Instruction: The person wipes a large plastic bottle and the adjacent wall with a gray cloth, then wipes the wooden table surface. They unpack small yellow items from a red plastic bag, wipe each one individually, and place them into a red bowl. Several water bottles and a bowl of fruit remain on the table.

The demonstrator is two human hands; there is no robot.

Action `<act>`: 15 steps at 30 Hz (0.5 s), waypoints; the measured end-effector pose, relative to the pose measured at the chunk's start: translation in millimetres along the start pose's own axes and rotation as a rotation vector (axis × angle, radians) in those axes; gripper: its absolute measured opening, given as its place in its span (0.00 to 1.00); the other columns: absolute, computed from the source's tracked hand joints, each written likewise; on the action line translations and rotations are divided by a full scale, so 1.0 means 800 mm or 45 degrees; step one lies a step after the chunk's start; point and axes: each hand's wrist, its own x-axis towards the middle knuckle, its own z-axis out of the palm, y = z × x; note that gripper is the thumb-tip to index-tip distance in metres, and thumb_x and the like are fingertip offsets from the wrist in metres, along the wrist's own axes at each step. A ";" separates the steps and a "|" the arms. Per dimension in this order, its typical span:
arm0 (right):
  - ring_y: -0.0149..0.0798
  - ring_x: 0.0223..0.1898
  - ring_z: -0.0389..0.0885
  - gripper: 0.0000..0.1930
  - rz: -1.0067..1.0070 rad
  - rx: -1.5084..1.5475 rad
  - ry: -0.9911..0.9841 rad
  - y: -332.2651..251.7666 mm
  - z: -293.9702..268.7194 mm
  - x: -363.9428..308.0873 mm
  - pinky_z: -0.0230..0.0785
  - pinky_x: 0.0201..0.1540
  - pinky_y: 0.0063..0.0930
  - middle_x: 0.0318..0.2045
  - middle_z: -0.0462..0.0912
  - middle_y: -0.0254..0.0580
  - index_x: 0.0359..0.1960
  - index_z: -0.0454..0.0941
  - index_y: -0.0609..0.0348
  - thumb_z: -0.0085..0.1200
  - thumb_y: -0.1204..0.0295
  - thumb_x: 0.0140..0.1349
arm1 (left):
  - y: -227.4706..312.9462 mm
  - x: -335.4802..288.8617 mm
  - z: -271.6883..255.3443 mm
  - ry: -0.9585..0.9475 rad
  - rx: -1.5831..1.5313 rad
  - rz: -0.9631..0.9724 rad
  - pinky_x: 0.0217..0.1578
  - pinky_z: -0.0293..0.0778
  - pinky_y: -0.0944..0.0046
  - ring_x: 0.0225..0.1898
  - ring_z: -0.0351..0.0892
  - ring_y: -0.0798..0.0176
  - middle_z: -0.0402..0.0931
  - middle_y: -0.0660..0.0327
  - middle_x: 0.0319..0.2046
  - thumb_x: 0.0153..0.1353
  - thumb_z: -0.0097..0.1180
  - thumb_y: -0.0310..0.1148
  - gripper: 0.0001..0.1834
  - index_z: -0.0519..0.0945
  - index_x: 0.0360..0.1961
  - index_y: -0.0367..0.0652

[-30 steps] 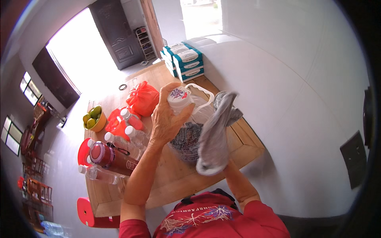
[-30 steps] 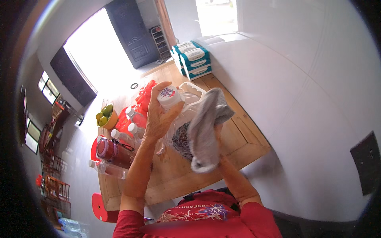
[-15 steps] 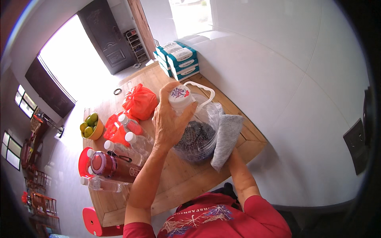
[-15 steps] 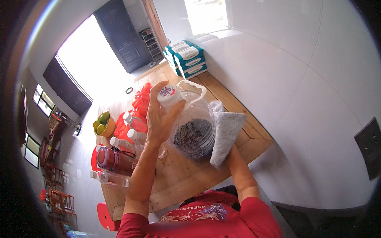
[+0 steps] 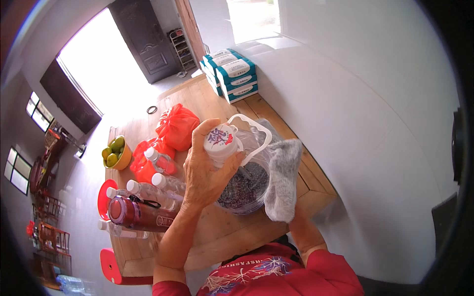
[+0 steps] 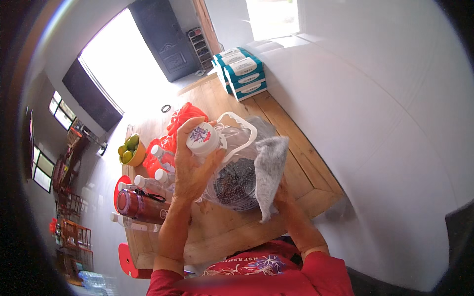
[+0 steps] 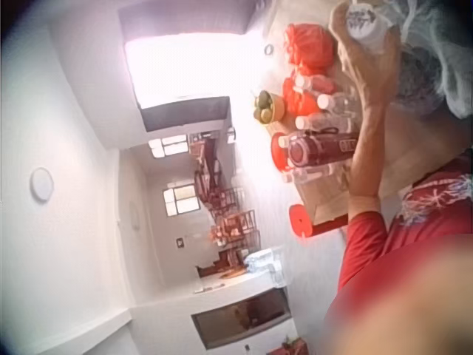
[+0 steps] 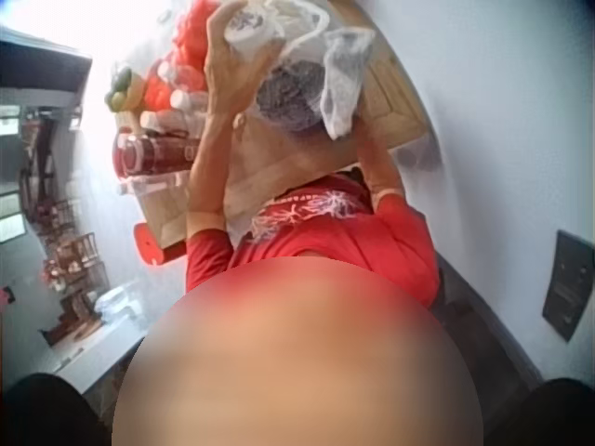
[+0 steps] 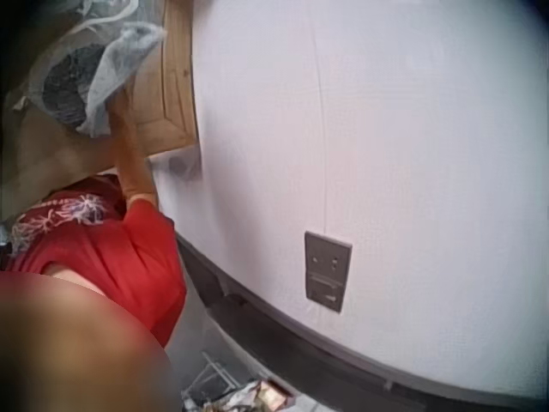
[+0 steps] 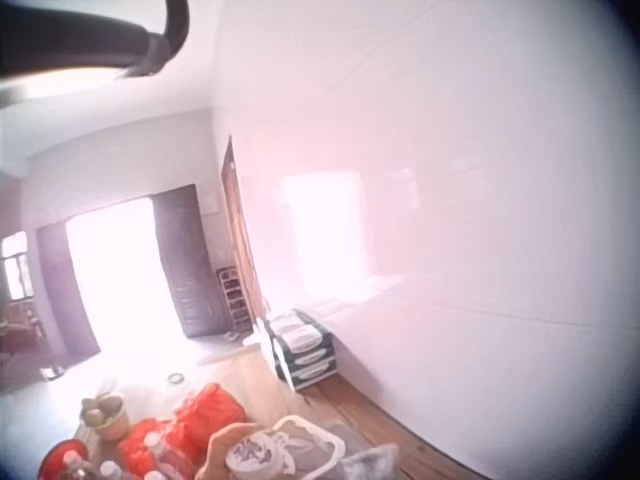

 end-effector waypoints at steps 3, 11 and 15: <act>0.45 0.45 0.73 0.17 0.149 0.301 -0.254 0.027 -0.002 0.042 0.65 0.52 0.32 0.38 0.75 0.47 0.52 0.72 0.59 0.48 0.65 0.66 | 0.002 -0.001 -0.006 -0.053 -0.058 0.024 0.54 0.72 0.57 0.51 0.77 0.56 0.76 0.52 0.49 0.45 0.70 0.30 0.42 0.61 0.61 0.43; 0.45 0.51 0.70 0.21 0.383 0.663 -0.590 0.126 0.021 0.059 0.61 0.56 0.33 0.44 0.72 0.48 0.56 0.68 0.60 0.51 0.64 0.64 | 0.005 -0.005 -0.007 -0.145 0.003 0.034 0.57 0.69 0.56 0.56 0.72 0.55 0.71 0.50 0.55 0.36 0.78 0.34 0.55 0.55 0.64 0.44; 0.45 0.53 0.68 0.24 0.449 0.634 -0.435 0.151 0.015 0.014 0.60 0.58 0.34 0.47 0.70 0.48 0.58 0.66 0.61 0.52 0.63 0.63 | 0.008 -0.005 0.011 -0.054 0.008 0.049 0.55 0.71 0.55 0.54 0.74 0.54 0.72 0.49 0.52 0.36 0.78 0.34 0.54 0.56 0.64 0.43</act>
